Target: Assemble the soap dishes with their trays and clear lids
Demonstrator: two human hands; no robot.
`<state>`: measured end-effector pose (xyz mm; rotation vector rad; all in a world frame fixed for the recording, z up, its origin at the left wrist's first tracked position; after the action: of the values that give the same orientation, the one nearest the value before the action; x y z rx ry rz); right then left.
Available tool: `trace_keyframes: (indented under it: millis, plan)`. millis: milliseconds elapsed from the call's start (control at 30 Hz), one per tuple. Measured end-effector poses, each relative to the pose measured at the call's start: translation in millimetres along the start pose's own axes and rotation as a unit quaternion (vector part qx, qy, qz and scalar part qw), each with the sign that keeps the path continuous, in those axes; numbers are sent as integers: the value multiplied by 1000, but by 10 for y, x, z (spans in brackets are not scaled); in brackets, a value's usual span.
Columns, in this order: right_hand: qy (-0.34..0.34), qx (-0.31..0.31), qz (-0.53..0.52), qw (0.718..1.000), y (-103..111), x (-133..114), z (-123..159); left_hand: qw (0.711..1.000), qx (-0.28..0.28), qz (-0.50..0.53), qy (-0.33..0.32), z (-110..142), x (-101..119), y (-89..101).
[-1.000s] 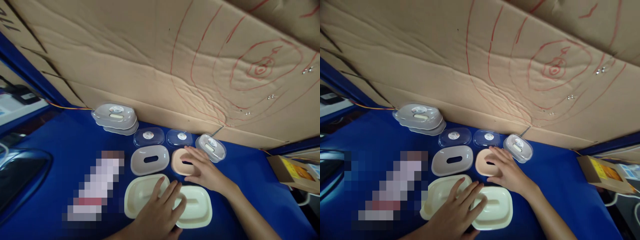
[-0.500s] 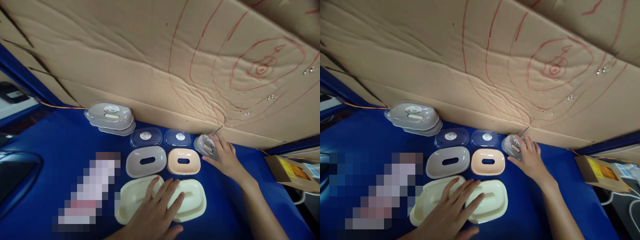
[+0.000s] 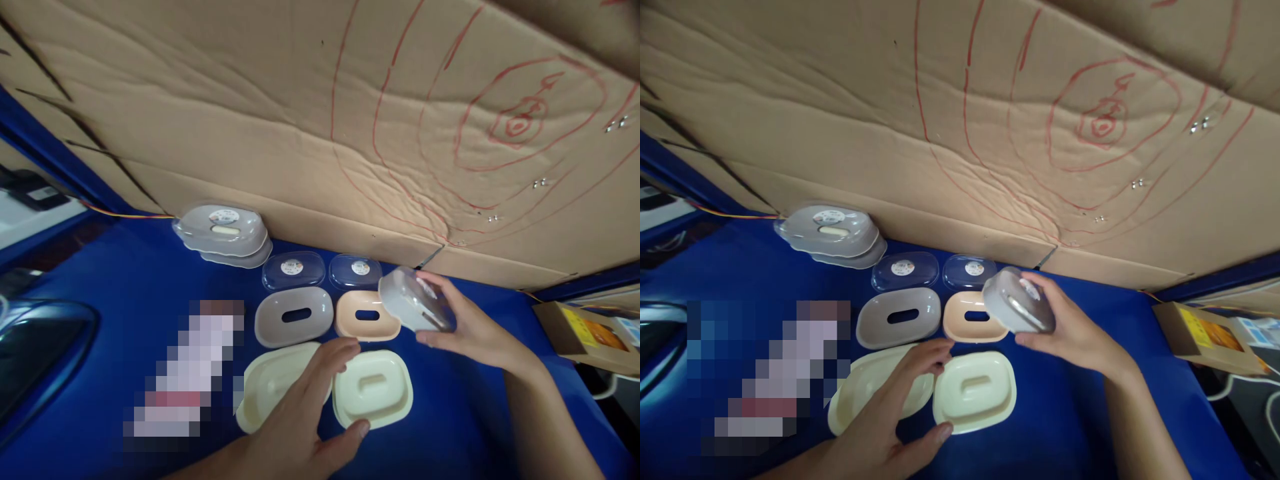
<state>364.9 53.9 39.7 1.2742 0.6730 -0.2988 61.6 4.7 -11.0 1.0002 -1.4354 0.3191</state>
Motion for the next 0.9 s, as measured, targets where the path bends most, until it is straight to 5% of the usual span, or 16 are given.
trace_keyframes:
  millis: [167,300,467,633,733,900]
  plan:
    - [103,-167,-48,979,-357,-672,118,970,-32,228,85,34,-131,-91]
    - [145,-217,-89,961,-516,-821,91,955,-39,270,118,32,-169,-85]
    - [90,-131,-119,980,-242,-366,0,950,-35,270,150,21,-173,-96]
    - [-30,41,57,997,87,486,-125,965,-45,223,129,-3,-97,-46]
    - [-43,49,100,993,24,756,-222,975,-45,187,112,-7,-91,-25]
    - [-44,39,134,989,-191,808,-365,989,-37,126,69,29,-192,-74]
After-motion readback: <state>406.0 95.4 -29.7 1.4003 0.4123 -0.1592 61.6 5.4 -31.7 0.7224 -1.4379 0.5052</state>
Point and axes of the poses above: each hand's wrist, its own z-axis away from the middle knuckle, its own y-axis out of the back of the hand, x = y × z, the point moved 5 cm from there along -z, towards the middle knuckle, and after that the axes turned 6 degrees about -x, right-handed, at the moved point
